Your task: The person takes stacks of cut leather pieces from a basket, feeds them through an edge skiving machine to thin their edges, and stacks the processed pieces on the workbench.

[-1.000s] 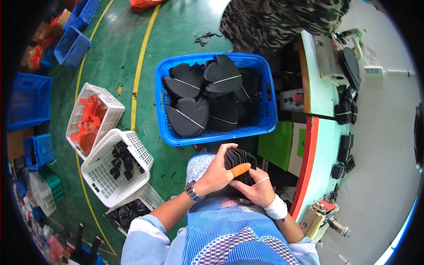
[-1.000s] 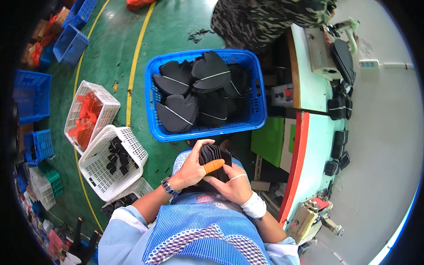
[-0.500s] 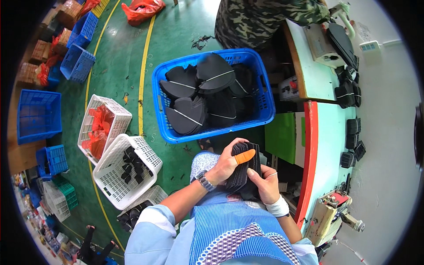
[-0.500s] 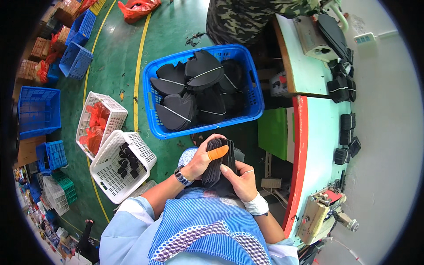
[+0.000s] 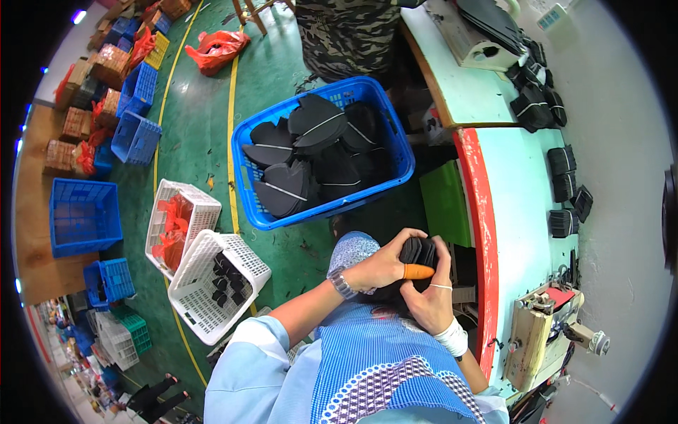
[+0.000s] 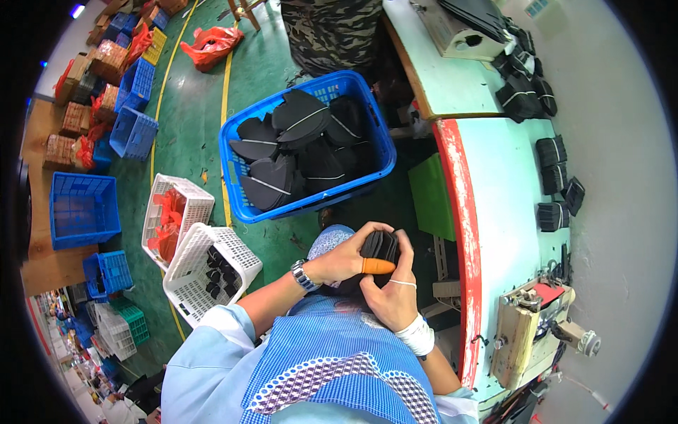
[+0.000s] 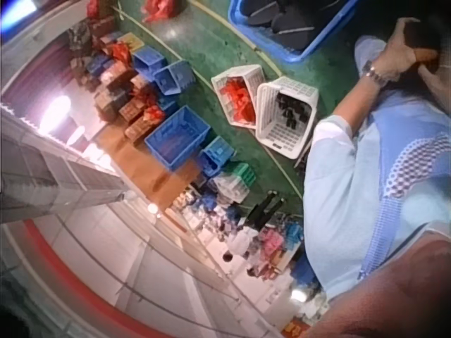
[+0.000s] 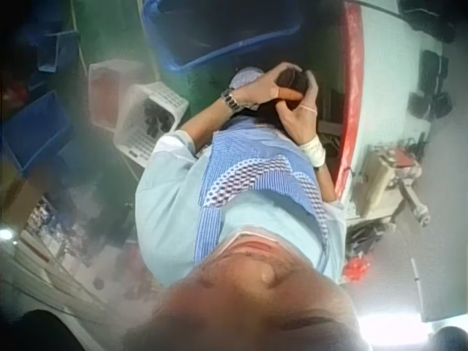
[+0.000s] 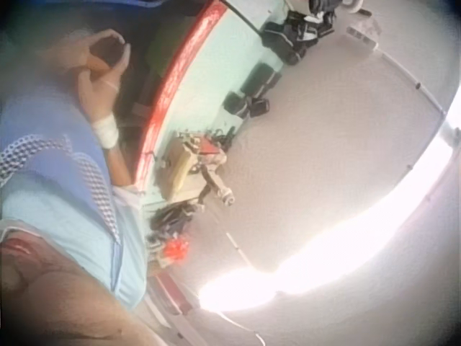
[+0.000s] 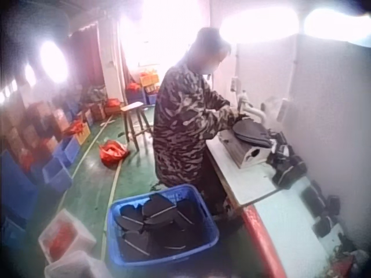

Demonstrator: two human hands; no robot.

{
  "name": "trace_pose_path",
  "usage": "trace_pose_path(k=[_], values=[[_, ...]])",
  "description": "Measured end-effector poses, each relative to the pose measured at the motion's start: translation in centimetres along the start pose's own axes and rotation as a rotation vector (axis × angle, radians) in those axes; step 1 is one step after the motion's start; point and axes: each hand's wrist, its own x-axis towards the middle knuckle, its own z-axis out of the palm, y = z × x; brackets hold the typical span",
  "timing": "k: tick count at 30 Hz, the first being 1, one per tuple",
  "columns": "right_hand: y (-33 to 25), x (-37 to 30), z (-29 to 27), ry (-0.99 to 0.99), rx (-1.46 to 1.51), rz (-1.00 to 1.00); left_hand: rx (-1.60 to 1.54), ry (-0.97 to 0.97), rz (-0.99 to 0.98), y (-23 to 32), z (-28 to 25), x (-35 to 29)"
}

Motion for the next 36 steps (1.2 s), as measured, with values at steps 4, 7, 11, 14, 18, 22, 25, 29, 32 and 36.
trace_pose_path(k=[4, 7, 11, 14, 18, 22, 25, 29, 32, 36], values=[[0.3, 0.6, -0.7, 0.075, 0.054, 0.191, -0.118, -0.219, -0.015, 0.3, -0.8, 2.3], [0.9, 1.9, -1.5, 0.06, 0.006, 0.235, -0.11, -0.314, -0.033, 1.6, -1.8, 4.0], [3.8, 3.6, -3.6, 0.097, 0.245, 0.232, -0.238, -0.348, -0.055, 1.8, -2.8, 6.1], [2.4, 5.3, -2.1, 0.162, -0.093, 0.178, -0.08, -0.291, -0.046, 2.2, -1.2, 8.0], [2.7, 6.2, -1.5, 0.14, -0.122, 0.342, -0.09, -0.268, -0.136, 2.2, -2.3, 9.2], [2.8, 6.8, -4.9, 0.135, 0.3, 0.578, -0.182, -0.423, 0.049, 4.0, -4.7, 9.3], [2.4, 6.0, -6.8, 0.505, 0.691, 0.557, -0.43, -0.402, -0.09, 5.4, -4.5, 9.8], [3.8, 3.3, -7.4, 0.505, 1.119, 0.414, -0.7, -0.232, -0.179, 4.2, -2.1, 10.2], [1.9, 3.5, -3.5, 0.41, 0.721, 0.624, -0.412, -0.224, -0.108, 3.3, 2.1, 8.9], [4.4, 0.3, -3.1, 0.205, 1.397, 0.676, 0.2, -0.503, 0.151, 3.3, 1.9, 8.8]])
